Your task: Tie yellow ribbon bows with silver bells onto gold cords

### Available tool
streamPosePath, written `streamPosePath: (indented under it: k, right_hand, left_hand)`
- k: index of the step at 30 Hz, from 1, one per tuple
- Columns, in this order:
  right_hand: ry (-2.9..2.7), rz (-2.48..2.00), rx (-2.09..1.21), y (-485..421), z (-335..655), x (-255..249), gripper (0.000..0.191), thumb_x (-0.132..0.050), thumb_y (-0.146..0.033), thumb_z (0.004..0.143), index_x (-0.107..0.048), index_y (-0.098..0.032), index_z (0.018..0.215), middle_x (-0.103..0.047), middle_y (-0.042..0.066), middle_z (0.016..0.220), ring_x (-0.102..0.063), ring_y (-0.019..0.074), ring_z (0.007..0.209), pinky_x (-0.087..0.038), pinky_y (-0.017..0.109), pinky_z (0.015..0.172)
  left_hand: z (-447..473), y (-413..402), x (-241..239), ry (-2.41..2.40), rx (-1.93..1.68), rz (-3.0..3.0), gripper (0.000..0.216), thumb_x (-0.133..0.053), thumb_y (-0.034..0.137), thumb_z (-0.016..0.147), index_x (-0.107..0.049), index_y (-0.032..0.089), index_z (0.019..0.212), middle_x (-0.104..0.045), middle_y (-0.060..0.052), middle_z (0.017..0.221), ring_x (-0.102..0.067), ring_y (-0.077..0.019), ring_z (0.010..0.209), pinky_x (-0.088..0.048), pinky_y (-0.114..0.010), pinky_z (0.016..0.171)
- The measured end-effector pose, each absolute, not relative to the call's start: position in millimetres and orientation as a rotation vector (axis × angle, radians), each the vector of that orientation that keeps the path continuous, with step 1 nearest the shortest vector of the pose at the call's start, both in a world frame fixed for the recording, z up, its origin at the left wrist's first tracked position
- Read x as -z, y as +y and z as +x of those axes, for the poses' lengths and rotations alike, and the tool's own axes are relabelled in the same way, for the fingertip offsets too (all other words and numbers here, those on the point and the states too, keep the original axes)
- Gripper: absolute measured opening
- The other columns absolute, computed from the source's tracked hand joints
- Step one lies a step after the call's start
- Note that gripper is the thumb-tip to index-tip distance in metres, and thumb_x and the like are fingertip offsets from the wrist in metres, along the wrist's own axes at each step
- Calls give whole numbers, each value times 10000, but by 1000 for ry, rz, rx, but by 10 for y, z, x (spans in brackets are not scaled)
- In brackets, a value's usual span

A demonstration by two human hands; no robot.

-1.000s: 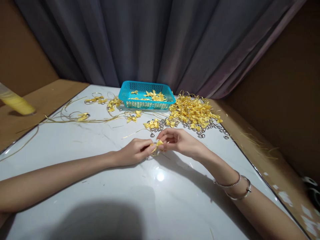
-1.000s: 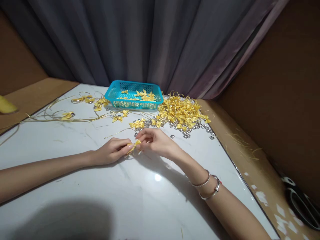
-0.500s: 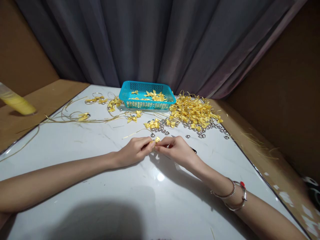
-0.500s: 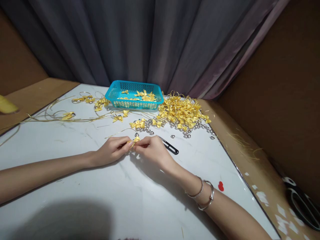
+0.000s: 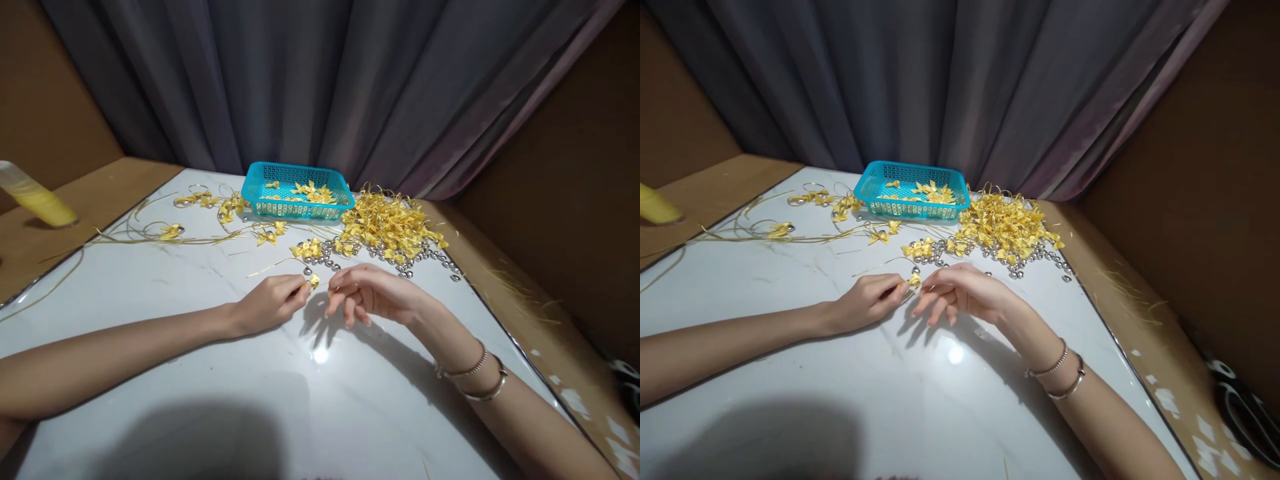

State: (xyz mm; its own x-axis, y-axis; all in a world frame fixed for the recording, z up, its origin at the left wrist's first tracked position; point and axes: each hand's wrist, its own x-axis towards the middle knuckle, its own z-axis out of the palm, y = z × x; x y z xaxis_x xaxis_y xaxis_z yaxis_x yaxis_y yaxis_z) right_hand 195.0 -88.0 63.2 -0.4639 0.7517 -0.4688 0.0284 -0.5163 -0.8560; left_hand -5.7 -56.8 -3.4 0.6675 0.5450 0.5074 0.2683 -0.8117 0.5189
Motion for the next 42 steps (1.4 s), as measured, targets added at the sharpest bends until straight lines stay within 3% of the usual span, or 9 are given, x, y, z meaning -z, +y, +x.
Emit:
streamPosePath:
  k: [4,8,13,17,23,29,35,42]
  right_hand:
    - [-1368,-1399,-1513,-947,1928,-759,116,-609,-219,746,-668,-131,792,-704,119,916,-682,175,643,-509,228,467]
    - [-1442,-1372,-1218,-1005,1835,-770,217,-624,-258,766,-691,-166,951,-677,105,1048,-662,162,689,-485,237,464]
    - [-1316,-1266,-1319,-976,1848,-708,258,-672,-331,738,-680,-147,918,-700,105,932,-524,85,517,-368,210,383]
    - [-1360,-1313,-1453,-951,1904,-751,407,-679,-293,733,-554,-147,1091,-691,61,754,-458,80,468,-322,205,374]
    - [-1626,-1437,-1392,-973,1928,-875,110,-623,-274,767,-618,-164,765,-675,57,758,-484,91,519,-416,235,491]
    - [-1818,-1472,-1251,-975,1943,-862,124,-587,-259,782,-669,-185,726,-682,40,713,-512,105,521,-412,249,498]
    - [-1988,-1479,-796,-1048,1879,-821,163,-557,-199,805,-660,-186,678,-669,19,642,-530,113,532,-407,267,550]
    - [-1868,-1433,-854,-1029,1775,-715,158,-544,-199,799,-649,-177,683,-678,21,667,-558,126,605,-391,252,559]
  left_hand:
    - [-62,-566,36,630,-911,2470,251,-373,180,906,-418,169,660,-398,51,559,-380,-72,503,-331,-197,509]
    - [-64,-573,29,602,-887,2464,251,-370,183,907,-417,172,661,-397,50,559,-388,-76,504,-338,-200,508]
    - [-59,-577,37,558,-881,2494,254,-365,182,907,-417,173,658,-411,47,551,-396,-77,496,-341,-202,502]
    - [-57,-579,35,491,-881,2538,260,-350,185,909,-416,177,657,-418,41,553,-383,-80,492,-333,-206,491]
    - [-64,-589,36,470,-857,2600,271,-338,188,910,-401,181,647,-396,38,545,-370,-90,498,-328,-219,501]
    - [-63,-598,22,478,-872,2608,270,-329,184,914,-414,178,658,-429,31,557,-381,-88,498,-339,-215,508]
    - [-68,-595,23,473,-864,2645,283,-320,194,921,-419,180,656,-435,25,553,-386,-94,500,-349,-223,510]
    - [-65,-597,38,422,-883,2694,282,-315,181,924,-433,175,668,-451,21,561,-401,-96,505,-358,-221,511]
